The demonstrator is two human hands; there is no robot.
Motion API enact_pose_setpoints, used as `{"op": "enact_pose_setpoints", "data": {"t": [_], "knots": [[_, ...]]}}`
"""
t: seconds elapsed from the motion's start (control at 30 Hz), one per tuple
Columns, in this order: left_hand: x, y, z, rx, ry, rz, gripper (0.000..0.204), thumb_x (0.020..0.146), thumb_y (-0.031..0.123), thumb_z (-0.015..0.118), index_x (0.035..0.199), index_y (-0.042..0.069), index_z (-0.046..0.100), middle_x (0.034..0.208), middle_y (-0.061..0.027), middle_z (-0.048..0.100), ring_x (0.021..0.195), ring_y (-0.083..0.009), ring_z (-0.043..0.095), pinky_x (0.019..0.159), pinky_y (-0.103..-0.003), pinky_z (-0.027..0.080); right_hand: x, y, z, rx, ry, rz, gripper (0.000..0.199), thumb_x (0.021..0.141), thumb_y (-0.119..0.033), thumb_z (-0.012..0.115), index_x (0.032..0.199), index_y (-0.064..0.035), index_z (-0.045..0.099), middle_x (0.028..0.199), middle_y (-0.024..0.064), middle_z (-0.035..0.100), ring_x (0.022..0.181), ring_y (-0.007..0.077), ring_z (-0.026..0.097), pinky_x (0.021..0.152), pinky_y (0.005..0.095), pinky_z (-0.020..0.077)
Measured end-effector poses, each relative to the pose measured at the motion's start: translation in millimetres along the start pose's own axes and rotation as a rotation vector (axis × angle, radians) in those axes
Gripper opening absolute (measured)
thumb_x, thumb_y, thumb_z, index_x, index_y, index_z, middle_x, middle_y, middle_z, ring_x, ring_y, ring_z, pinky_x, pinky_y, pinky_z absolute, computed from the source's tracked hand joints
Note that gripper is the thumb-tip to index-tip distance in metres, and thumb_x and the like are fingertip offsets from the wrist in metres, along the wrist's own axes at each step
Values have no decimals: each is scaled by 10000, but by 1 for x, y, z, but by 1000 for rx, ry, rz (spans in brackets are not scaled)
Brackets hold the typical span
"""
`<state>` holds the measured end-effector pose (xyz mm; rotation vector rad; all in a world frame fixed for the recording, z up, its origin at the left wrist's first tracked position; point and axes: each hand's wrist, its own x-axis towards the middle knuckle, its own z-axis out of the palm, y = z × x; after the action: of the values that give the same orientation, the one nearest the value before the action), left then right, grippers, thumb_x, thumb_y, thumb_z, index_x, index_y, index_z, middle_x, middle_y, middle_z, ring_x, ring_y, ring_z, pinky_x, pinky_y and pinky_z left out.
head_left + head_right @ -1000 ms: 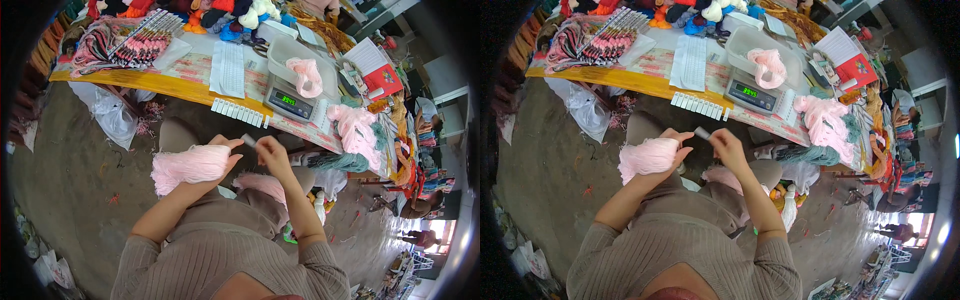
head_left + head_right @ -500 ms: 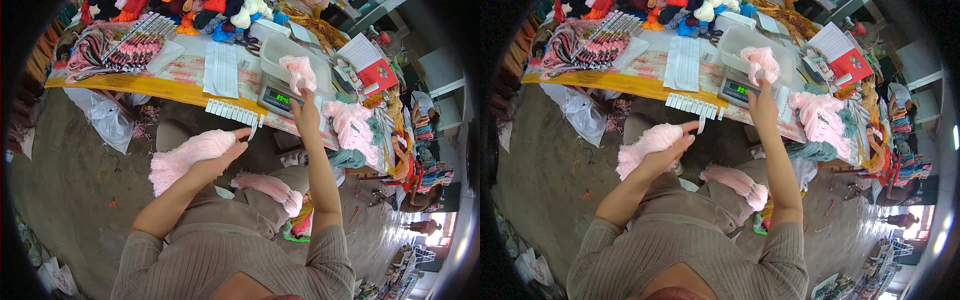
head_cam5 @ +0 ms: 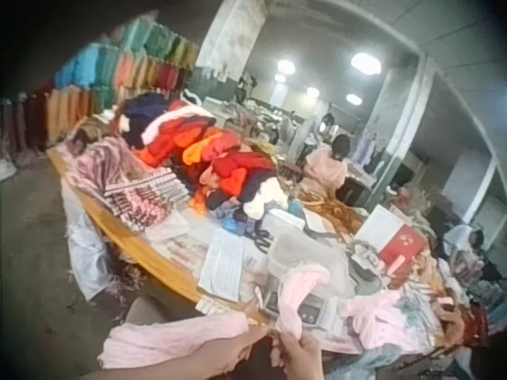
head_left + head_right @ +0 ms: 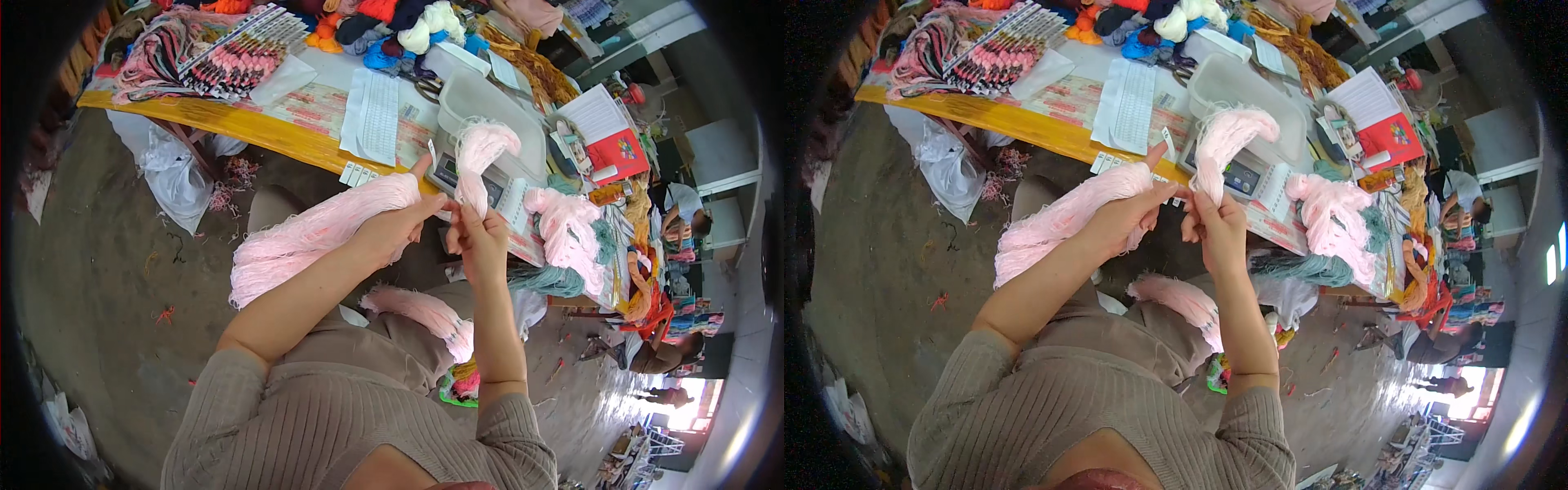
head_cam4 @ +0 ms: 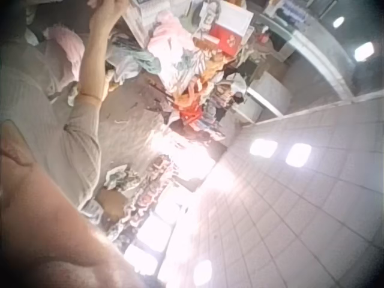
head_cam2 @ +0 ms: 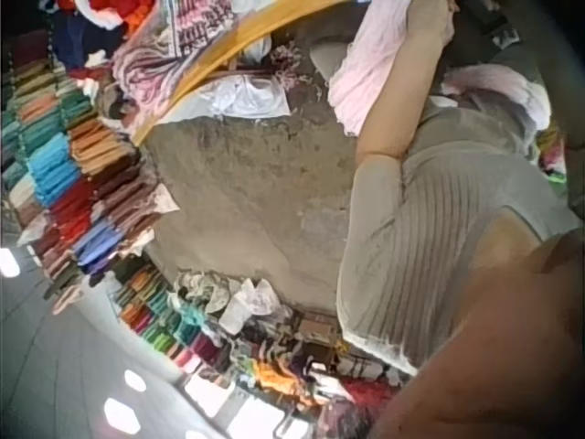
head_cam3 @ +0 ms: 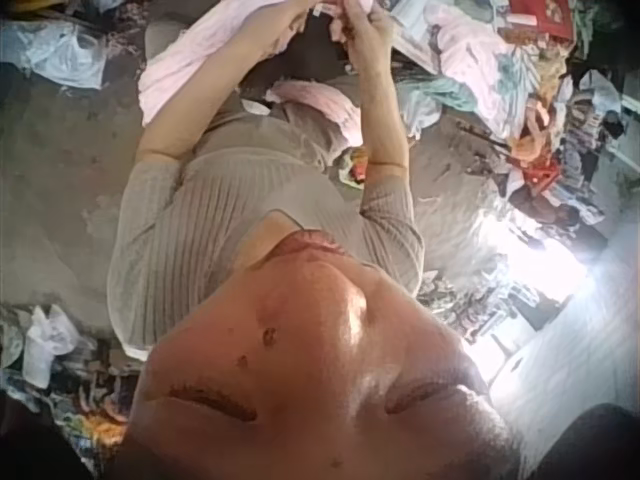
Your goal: The recorder is seen weighing and bundling yarn in a packaging factory.
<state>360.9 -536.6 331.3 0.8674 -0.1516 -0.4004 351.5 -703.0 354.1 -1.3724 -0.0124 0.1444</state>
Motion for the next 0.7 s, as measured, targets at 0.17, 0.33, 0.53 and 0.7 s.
{"op": "enact_pose_setpoints", "data": {"t": [0.17, 0.33, 0.53, 0.7], "knots": [[2, 2, 12, -3, 73, 67, 778, 839, 137, 620, 1438, 87, 125, 765, 25, 570, 514, -18, 401, 442, -164, 312, -10, 3, 5, -102, 4, 0, 190, 926, -206, 509, 905, -20, 545, 726, 32, 565, 490, 108, 535, 425, 204, 367], [3, 2, 11, -30, 102, 158, 785, 814, 80, 638, 1428, 58, 149, 788, 24, 573, 522, -22, 412, 454, -156, 324, -10, 6, 5, -71, -7, -24, 182, 926, -203, 506, 914, -24, 537, 719, 37, 560, 491, 122, 543, 428, 217, 381], [-3, 4, 7, -35, 118, 173, 734, 817, 80, 635, 1413, 41, 209, 782, 26, 573, 531, -19, 415, 462, -151, 328, -11, 6, 12, -19, -10, -11, 160, 924, -181, 506, 904, -24, 526, 671, 26, 513, 466, 125, 509, 414, 228, 367], [-6, 8, 8, 44, 177, 195, 679, 832, 110, 626, 1399, 44, 257, 792, 35, 567, 535, -18, 408, 463, -150, 321, -13, 1, 20, 8, -9, 38, 148, 908, -166, 531, 858, -27, 513, 610, 3, 436, 420, 99, 413, 378, 225, 315]]}}
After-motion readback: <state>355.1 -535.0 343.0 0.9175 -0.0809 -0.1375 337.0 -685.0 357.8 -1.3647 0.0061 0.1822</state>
